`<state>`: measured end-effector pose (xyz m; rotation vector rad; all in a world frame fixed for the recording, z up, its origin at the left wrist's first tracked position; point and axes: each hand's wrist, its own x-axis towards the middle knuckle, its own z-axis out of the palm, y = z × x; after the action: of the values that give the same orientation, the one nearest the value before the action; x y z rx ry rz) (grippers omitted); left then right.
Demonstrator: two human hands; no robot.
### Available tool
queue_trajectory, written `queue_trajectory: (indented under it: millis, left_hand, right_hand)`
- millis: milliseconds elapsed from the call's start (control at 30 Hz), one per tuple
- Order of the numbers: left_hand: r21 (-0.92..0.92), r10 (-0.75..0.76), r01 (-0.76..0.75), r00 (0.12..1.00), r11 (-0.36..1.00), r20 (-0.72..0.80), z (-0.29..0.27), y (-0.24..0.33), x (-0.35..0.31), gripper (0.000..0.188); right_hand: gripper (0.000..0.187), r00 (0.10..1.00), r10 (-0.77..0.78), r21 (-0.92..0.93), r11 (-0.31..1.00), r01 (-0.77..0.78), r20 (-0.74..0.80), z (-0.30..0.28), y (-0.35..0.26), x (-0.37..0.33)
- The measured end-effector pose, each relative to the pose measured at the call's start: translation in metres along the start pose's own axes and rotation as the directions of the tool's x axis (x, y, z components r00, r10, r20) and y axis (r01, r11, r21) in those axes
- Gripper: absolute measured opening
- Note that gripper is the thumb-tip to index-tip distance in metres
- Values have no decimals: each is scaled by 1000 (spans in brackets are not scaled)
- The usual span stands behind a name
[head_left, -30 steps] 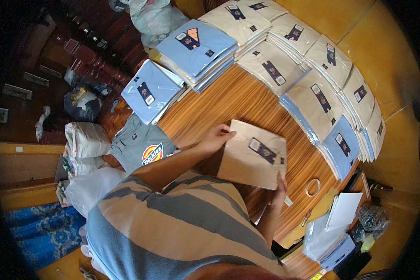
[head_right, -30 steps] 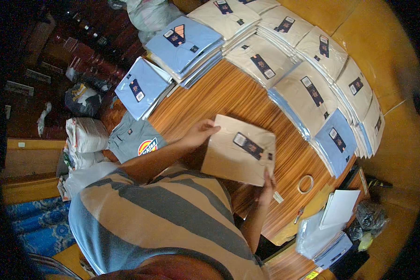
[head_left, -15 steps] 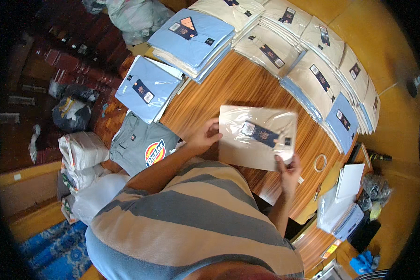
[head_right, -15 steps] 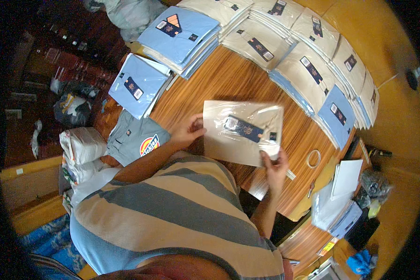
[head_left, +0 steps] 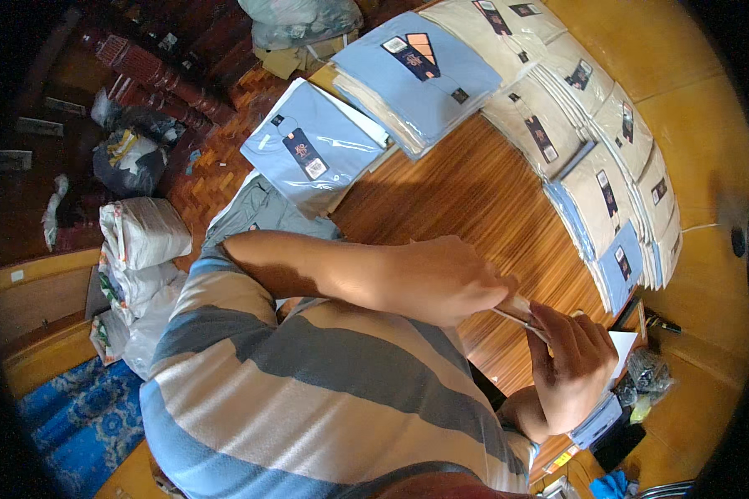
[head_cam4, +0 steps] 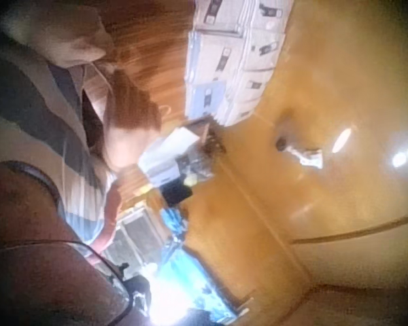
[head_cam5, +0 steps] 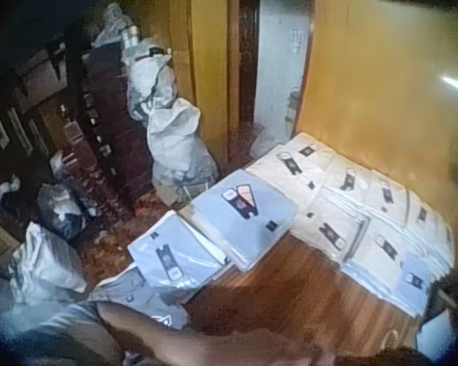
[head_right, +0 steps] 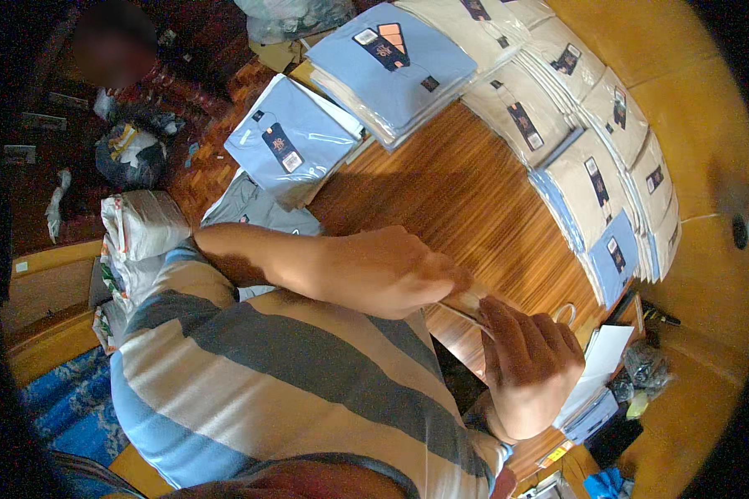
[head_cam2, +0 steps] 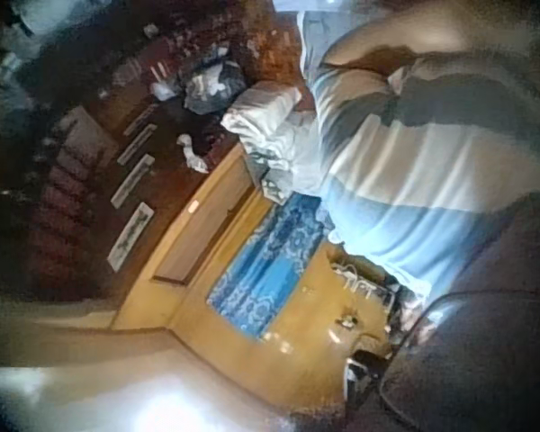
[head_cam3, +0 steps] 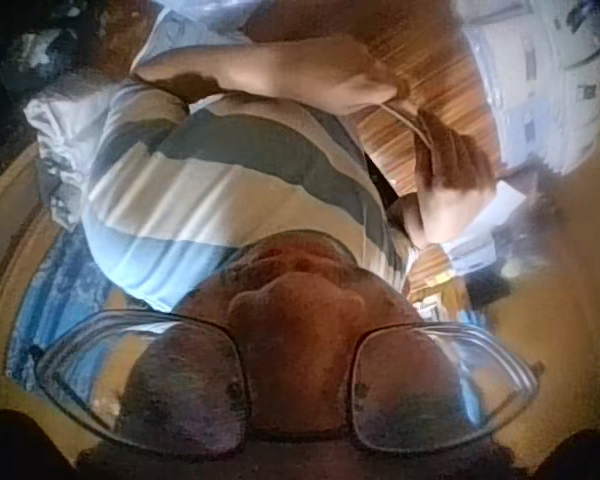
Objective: The person sorts and stacks packaged shirts on a wooden table, moving them from the main surface into various piles and checking the tags on the plastic wrapping.
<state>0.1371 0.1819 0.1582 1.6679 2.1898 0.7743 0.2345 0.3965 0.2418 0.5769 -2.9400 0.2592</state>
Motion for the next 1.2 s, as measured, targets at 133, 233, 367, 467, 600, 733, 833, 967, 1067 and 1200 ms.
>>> queue_trajectory:
  millis: [133, 233, 367, 467, 600, 733, 833, 967, 1067, 1200]
  left_hand:
    - [-27, 80, -84, 986, 996, -144, -24, -23, -23, 28]
    - [-100, 58, -91, 954, 991, -293, -48, -55, -38, 29]
    - [-398, -152, 40, 956, 916, -253, -95, -114, -52, 35]
    - [-465, -274, -49, 751, 884, -601, -121, -162, -51, 34]
    - [-484, -458, 140, 619, 864, -638, -142, -270, -52, 42]
    - [-332, -499, 373, 621, 866, -605, -121, -346, -51, 47]
    - [-389, -630, 500, 671, 774, -391, -108, -362, -57, 51]
    - [-499, -648, 443, 658, 745, -384, -103, -366, -54, 56]
    - [-451, -645, 460, 551, 764, -530, -94, -407, -76, 60]
    - [-84, -437, 596, 479, 799, -761, -97, -316, -56, 51]
  right_hand:
    - [64, 902, 216, 381, 923, -63, -373, 45, 24, -13]
    - [86, 656, 466, 546, 832, -96, -594, 114, 82, -21]
    - [67, 673, 709, 977, 177, 118, -210, 205, 59, 18]
    - [42, 701, 692, 931, 348, -113, -173, 187, 48, 96]
    - [28, 716, 694, 872, 397, -285, -82, 170, 53, 201]
    - [50, 730, 673, 678, 484, -553, 115, 217, 58, 238]
    - [59, 703, 640, 527, 500, -687, 309, 229, 59, 235]
    - [62, 708, 664, 488, 548, -680, 242, 233, 58, 225]
    - [57, 761, 596, 595, 523, -610, 256, 225, 58, 224]
    - [47, 803, 538, 741, 425, -520, 256, 237, 89, 174]
